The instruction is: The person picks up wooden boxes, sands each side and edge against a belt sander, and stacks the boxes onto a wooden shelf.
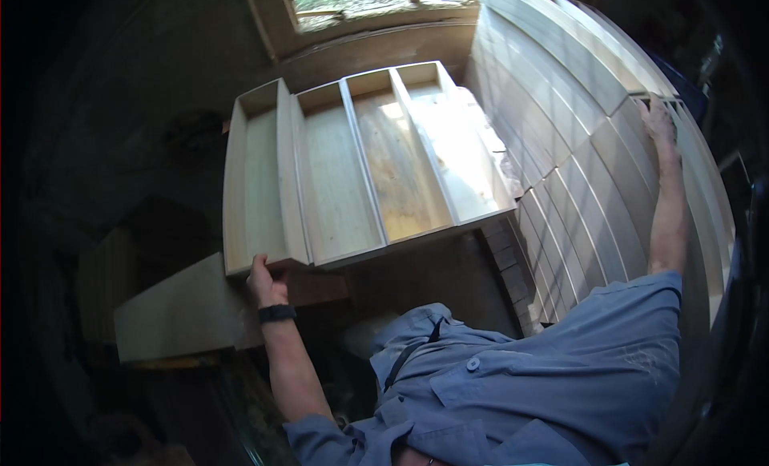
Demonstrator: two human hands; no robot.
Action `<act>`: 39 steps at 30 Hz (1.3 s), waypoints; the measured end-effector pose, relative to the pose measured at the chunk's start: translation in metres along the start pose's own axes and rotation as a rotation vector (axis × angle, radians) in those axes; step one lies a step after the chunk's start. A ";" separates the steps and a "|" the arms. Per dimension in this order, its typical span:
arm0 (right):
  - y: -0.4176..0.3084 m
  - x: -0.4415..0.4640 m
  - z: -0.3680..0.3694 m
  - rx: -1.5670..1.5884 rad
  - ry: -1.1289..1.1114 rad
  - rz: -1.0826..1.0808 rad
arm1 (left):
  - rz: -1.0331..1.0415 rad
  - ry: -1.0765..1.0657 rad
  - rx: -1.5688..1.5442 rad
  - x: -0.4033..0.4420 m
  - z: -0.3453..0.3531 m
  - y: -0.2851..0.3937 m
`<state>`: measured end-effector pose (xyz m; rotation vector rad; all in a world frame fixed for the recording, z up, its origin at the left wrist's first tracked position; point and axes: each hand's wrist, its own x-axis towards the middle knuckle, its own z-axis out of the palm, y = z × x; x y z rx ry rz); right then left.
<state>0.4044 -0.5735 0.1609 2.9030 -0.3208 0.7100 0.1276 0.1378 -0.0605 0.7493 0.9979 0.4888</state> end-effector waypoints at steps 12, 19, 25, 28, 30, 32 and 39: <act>0.018 -0.082 -0.034 -0.044 -0.028 0.069 | -0.040 -0.051 0.105 0.004 -0.005 -0.003; -0.032 -0.052 -0.162 -0.090 0.605 -0.017 | -0.050 -0.011 0.138 -0.027 -0.003 -0.003; -0.125 -0.055 -0.284 0.287 1.099 -0.360 | 0.276 0.070 0.223 -0.057 -0.040 -0.002; -0.194 -0.068 -0.315 0.667 1.126 -0.530 | 0.461 -0.061 0.207 -0.128 -0.036 0.027; -0.241 -0.084 -0.329 0.925 1.102 -0.647 | 0.664 -0.146 0.229 -0.175 -0.038 0.045; -0.290 -0.097 -0.339 1.173 1.016 -0.771 | 0.914 -0.197 0.293 -0.224 -0.042 0.067; -0.447 -0.215 -0.387 2.016 0.396 -1.297 | 1.456 0.012 0.557 -0.346 -0.098 0.107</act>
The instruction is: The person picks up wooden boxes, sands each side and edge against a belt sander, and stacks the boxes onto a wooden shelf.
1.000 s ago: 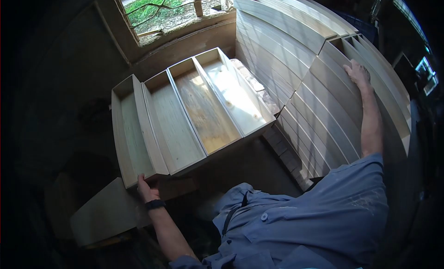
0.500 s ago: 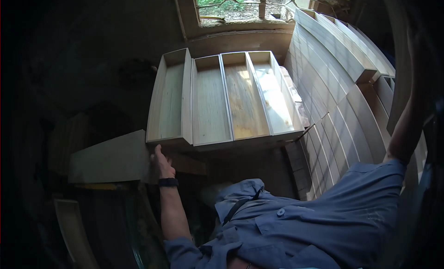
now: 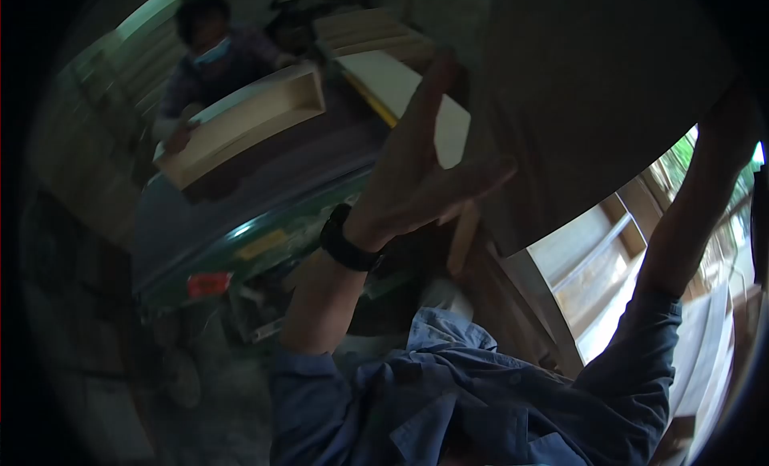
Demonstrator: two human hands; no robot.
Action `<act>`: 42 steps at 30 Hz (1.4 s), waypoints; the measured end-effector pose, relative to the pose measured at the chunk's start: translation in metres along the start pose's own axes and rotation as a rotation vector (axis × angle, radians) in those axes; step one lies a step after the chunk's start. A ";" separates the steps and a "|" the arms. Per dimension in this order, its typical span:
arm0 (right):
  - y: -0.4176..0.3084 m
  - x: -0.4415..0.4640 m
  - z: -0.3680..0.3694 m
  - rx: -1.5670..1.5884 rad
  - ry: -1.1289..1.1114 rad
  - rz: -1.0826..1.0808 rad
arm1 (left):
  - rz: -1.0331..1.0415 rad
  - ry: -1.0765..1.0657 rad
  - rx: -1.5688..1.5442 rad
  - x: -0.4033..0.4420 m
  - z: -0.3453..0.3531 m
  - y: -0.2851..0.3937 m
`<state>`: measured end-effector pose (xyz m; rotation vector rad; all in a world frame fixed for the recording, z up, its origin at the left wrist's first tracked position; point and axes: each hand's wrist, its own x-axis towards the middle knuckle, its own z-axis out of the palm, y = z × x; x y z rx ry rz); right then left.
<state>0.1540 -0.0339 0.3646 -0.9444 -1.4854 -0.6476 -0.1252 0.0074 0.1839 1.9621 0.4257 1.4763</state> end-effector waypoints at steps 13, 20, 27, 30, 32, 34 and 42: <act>-0.110 -0.073 0.260 1.209 -0.402 0.458 | -0.232 0.467 0.081 -0.100 -0.141 0.043; -0.160 -0.173 0.326 1.309 -0.659 0.890 | -0.017 0.730 0.413 -0.095 -0.186 0.010; -0.131 -0.253 0.387 1.050 -0.837 0.646 | -0.188 0.642 0.275 -0.102 -0.230 -0.060; -0.115 -0.244 0.408 0.944 -0.850 0.611 | -0.273 0.645 -0.008 -0.096 -0.232 -0.093; -0.107 -0.238 0.421 0.913 -0.857 0.594 | -0.277 0.467 0.176 -0.094 -0.233 -0.109; -0.104 -0.239 0.430 0.901 -0.791 0.533 | -0.278 0.548 0.176 -0.091 -0.237 -0.130; -0.088 -0.264 0.452 1.051 -0.857 0.969 | -0.196 0.736 0.291 -0.090 -0.228 -0.181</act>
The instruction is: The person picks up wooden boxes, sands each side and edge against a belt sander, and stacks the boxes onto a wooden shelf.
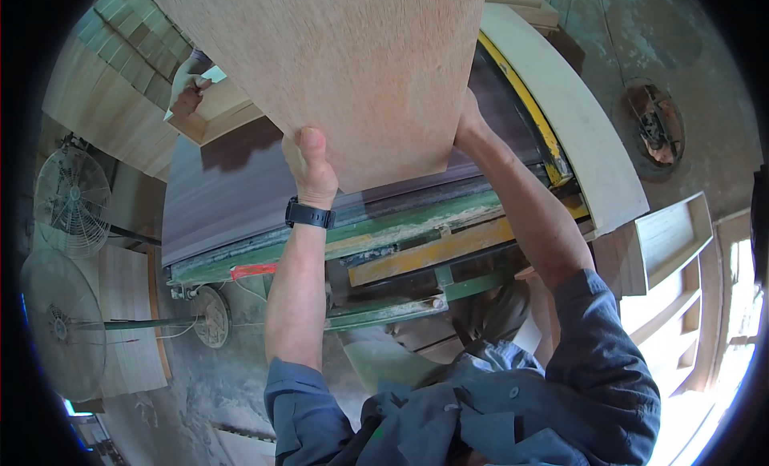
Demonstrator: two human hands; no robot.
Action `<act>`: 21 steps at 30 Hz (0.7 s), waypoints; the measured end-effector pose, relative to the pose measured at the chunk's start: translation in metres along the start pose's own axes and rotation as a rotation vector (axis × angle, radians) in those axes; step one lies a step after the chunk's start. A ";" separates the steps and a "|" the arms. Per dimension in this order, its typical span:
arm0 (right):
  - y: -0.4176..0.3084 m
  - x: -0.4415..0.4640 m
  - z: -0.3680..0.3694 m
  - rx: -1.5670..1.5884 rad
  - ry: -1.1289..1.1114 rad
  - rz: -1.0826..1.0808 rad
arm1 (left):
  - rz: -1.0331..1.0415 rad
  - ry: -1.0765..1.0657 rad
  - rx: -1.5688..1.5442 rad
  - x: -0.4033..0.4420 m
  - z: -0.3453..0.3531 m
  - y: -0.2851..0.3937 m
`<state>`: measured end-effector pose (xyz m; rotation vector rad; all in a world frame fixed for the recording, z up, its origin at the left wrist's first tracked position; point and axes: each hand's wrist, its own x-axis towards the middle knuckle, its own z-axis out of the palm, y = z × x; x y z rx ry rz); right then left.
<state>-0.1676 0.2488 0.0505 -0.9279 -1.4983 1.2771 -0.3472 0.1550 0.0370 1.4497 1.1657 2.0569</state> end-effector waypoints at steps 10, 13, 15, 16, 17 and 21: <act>0.049 0.019 -0.012 -0.300 -0.005 -0.194 | -0.029 -0.011 0.044 -0.009 0.007 -0.027; 0.051 0.019 -0.015 -0.216 -0.043 -0.067 | -0.040 -0.010 0.017 -0.007 0.014 -0.027; 0.049 0.018 -0.015 -0.038 -0.027 -0.005 | -0.051 -0.017 0.018 -0.006 0.016 -0.025; 0.050 0.018 -0.016 0.012 -0.016 0.007 | -0.052 -0.020 0.021 -0.006 0.018 -0.024; 0.052 0.018 -0.016 0.062 -0.004 0.018 | -0.057 -0.027 0.024 -0.006 0.019 -0.024; 0.061 0.017 -0.023 0.363 -0.018 0.001 | -0.018 -0.022 0.022 -0.008 0.023 -0.030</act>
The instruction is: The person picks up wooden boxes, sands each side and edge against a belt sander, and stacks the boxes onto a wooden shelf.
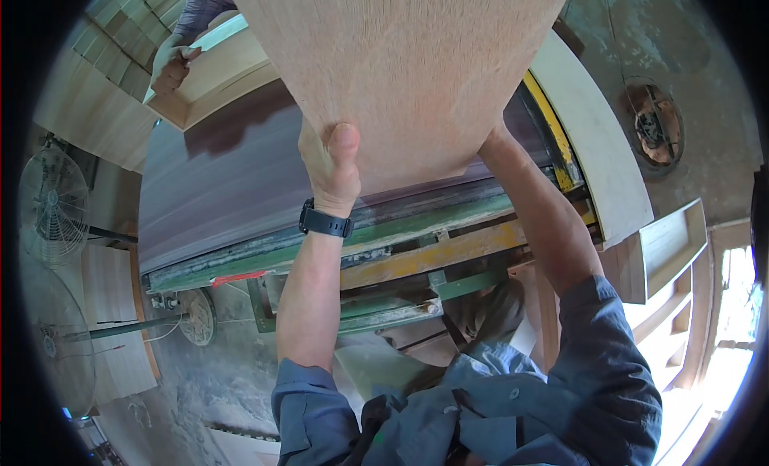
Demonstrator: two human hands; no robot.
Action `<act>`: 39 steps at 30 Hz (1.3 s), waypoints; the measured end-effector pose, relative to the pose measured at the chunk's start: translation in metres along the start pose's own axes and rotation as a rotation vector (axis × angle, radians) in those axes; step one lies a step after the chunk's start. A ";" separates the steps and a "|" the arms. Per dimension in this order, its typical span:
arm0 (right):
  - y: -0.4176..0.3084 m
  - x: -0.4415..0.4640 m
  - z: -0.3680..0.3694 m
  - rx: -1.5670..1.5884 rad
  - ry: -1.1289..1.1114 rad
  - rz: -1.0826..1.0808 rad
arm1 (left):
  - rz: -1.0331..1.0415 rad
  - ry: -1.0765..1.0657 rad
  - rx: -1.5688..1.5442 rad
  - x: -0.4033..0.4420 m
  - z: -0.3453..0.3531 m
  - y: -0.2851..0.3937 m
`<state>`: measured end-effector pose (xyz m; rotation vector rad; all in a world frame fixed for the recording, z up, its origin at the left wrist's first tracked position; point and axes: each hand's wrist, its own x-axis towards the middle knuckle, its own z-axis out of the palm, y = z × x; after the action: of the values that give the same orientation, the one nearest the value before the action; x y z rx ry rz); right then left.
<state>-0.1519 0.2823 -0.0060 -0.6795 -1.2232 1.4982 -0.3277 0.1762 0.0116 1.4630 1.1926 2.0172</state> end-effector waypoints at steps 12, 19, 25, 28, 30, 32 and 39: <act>0.011 0.003 0.010 0.121 0.006 0.083 | -0.026 0.007 -0.018 0.004 -0.013 0.008; 0.013 -0.002 0.026 0.061 0.029 0.093 | -0.042 0.034 -0.011 0.003 -0.027 0.008; 0.014 0.001 0.033 0.232 0.096 0.215 | -0.034 0.041 -0.051 0.003 -0.032 0.007; 0.014 0.000 0.035 0.212 0.098 0.212 | -0.013 0.061 -0.061 0.003 -0.033 0.009; 0.014 0.001 0.037 0.322 0.063 0.198 | -0.016 0.061 -0.063 0.003 -0.035 0.008; 0.017 0.001 0.036 0.433 0.031 0.185 | -0.014 0.047 -0.034 0.003 -0.039 0.005; 0.037 0.004 0.029 0.238 -0.001 0.131 | -0.105 -0.074 0.016 -0.001 -0.056 -0.004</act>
<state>-0.1917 0.2782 -0.0311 -0.6082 -0.9956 1.7198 -0.3784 0.1544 0.0021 1.4382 1.2318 1.8721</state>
